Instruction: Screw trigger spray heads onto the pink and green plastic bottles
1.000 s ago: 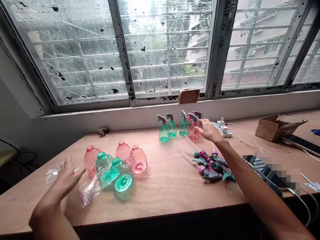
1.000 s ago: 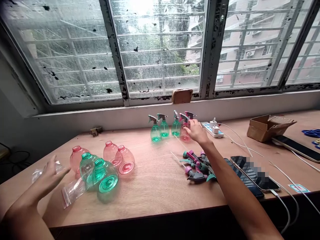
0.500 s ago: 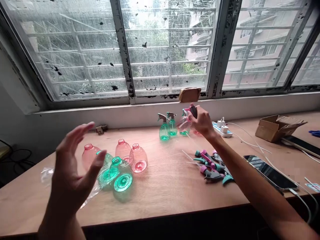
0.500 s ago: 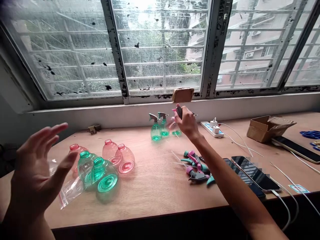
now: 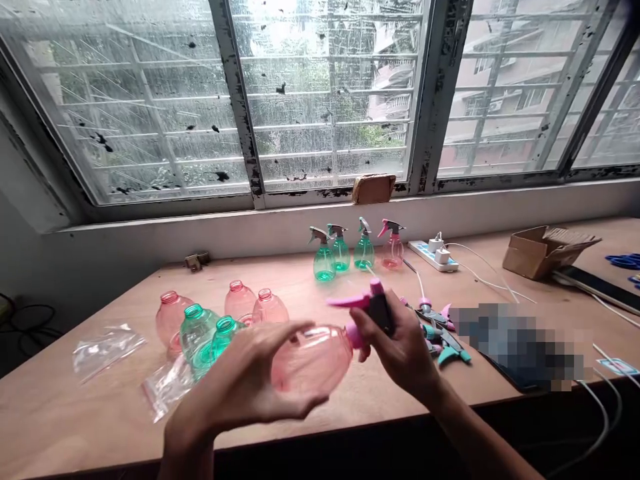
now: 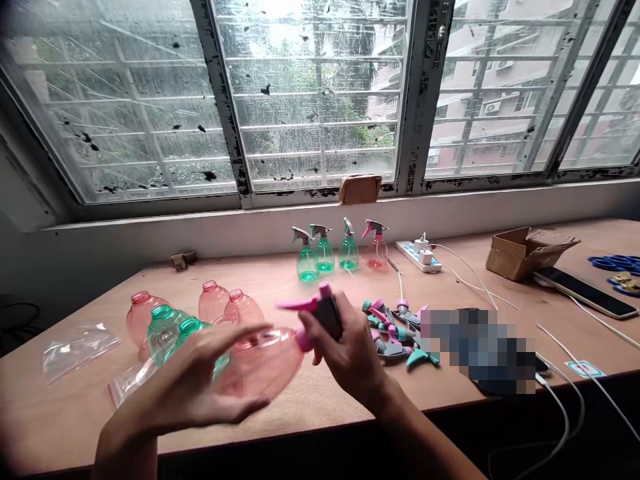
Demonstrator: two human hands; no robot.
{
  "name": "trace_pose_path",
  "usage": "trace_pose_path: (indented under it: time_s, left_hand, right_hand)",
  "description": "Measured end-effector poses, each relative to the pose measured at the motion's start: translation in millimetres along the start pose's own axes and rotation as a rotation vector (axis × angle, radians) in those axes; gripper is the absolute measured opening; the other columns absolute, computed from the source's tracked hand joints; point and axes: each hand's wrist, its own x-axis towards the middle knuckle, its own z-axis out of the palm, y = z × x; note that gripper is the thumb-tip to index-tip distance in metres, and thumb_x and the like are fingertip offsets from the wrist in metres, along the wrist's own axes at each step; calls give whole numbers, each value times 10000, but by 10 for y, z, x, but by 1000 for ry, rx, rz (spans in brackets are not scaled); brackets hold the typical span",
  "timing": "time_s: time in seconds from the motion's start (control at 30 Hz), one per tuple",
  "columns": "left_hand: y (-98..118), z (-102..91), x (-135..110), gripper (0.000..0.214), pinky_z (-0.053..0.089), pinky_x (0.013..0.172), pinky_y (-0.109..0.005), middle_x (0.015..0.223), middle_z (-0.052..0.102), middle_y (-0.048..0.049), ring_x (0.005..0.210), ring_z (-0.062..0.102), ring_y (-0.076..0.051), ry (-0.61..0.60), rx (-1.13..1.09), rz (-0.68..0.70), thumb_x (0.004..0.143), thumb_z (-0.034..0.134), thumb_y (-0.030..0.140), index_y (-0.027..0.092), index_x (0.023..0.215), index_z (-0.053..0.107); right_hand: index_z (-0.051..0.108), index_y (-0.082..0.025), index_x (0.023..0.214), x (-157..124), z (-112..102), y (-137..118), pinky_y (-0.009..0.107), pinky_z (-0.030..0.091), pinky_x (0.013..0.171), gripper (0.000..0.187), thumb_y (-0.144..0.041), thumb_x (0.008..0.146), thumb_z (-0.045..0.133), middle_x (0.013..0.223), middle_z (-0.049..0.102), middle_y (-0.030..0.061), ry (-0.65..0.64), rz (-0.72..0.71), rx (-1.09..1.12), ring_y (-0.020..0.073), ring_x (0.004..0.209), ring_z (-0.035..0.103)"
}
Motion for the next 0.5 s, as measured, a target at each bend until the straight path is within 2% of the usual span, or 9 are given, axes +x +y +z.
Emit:
trace_pose_path:
  time_s: [0.1, 0.2, 0.27, 0.37, 0.5]
  left_hand:
    - [-31, -108, -91, 667, 577, 859, -354, 1137, 779, -31, 996, 730, -300, -291, -272, -43, 705, 830, 502, 290, 1311, 650]
    - [-14, -162, -148, 741, 561, 950, -373, 1277, 739, -64, 1111, 695, -326, -381, -373, -120, 737, 766, 633, 265, 1365, 629]
    - [6, -183, -161, 737, 548, 979, -380, 1324, 719, -69, 1142, 683, -334, -391, -366, -163, 780, 715, 657, 270, 1398, 604]
    - [1, -214, -138, 669, 571, 908, -364, 1213, 766, -44, 1058, 707, -328, -427, -407, -174, 836, 592, 738, 291, 1330, 657]
    - [-134, -213, -64, 862, 604, 775, -371, 995, 804, -65, 910, 729, -338, -515, -536, -34, 778, 410, 910, 238, 1197, 750]
  right_hand:
    - [636, -227, 953, -17, -242, -144, 287, 607, 634, 162, -285, 908, 781, 843, 718, 14, -286, -341, -134, 171, 709, 698]
    - [696, -208, 1052, -4, -479, -290, 327, 603, 776, 123, -305, 975, 696, 971, 756, 83, -422, -457, -193, 203, 868, 723]
    - [707, -202, 1107, 24, -588, -325, 379, 591, 894, 145, -284, 1019, 625, 1020, 777, 105, -475, -479, -211, 222, 944, 739]
    - [726, -209, 1144, 53, -676, -330, 445, 547, 1021, 169, -183, 989, 665, 1045, 807, 91, -510, -596, -322, 242, 1009, 745]
    - [759, -201, 1119, -34, -675, -452, 428, 553, 1041, 170, -162, 974, 678, 1033, 838, 72, -484, -733, -461, 250, 1062, 741]
